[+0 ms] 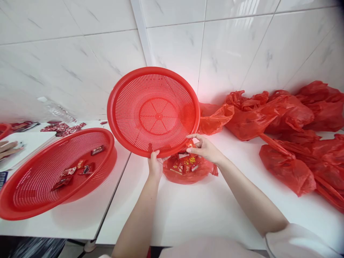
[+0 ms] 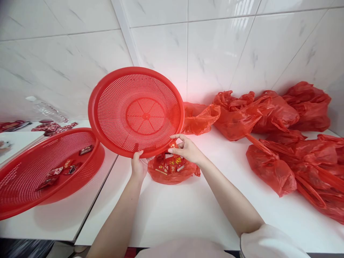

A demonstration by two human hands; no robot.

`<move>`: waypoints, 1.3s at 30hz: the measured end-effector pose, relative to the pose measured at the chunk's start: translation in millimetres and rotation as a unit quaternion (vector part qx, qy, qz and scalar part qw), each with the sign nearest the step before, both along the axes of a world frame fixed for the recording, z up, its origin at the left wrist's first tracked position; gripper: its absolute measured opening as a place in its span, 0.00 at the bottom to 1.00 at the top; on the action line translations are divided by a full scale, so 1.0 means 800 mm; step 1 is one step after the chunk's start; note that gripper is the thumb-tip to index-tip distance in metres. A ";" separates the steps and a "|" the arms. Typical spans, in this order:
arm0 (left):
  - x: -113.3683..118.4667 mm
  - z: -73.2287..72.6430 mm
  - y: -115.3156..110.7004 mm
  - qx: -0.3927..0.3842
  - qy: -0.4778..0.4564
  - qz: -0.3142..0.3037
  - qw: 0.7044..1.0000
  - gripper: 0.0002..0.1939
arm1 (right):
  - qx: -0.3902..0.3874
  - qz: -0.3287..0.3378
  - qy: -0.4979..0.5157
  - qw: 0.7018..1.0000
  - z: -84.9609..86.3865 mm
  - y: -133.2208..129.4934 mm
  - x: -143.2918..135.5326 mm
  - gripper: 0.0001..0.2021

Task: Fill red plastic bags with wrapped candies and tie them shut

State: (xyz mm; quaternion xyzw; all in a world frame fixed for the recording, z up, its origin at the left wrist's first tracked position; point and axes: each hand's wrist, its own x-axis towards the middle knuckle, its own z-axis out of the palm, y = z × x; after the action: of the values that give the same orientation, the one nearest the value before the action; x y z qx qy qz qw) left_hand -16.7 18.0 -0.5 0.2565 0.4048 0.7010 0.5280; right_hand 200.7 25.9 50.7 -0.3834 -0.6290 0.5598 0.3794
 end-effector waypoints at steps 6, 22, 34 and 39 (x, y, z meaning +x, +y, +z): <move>-0.001 -0.004 0.002 0.019 0.010 0.050 0.999 0.17 | 0.073 -0.168 -0.132 0.974 -0.004 0.007 0.005 0.27; -0.044 0.029 0.002 0.062 0.040 0.179 0.981 0.32 | -0.112 -0.161 0.210 0.958 0.028 0.005 0.024 0.15; -0.113 0.013 0.011 -0.032 0.077 0.413 0.907 0.16 | -0.006 -0.261 0.240 0.935 0.068 -0.015 0.060 0.18; -0.128 0.022 0.010 0.009 0.089 0.471 0.878 0.14 | 0.002 -0.270 0.244 0.931 0.076 -0.021 0.072 0.18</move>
State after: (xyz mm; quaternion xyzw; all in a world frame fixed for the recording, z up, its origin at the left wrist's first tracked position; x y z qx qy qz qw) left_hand -119.4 26.3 17.3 0.1016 0.5166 0.8449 0.0948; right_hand 258.3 9.3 111.6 -0.3891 -0.3910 0.5115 0.6588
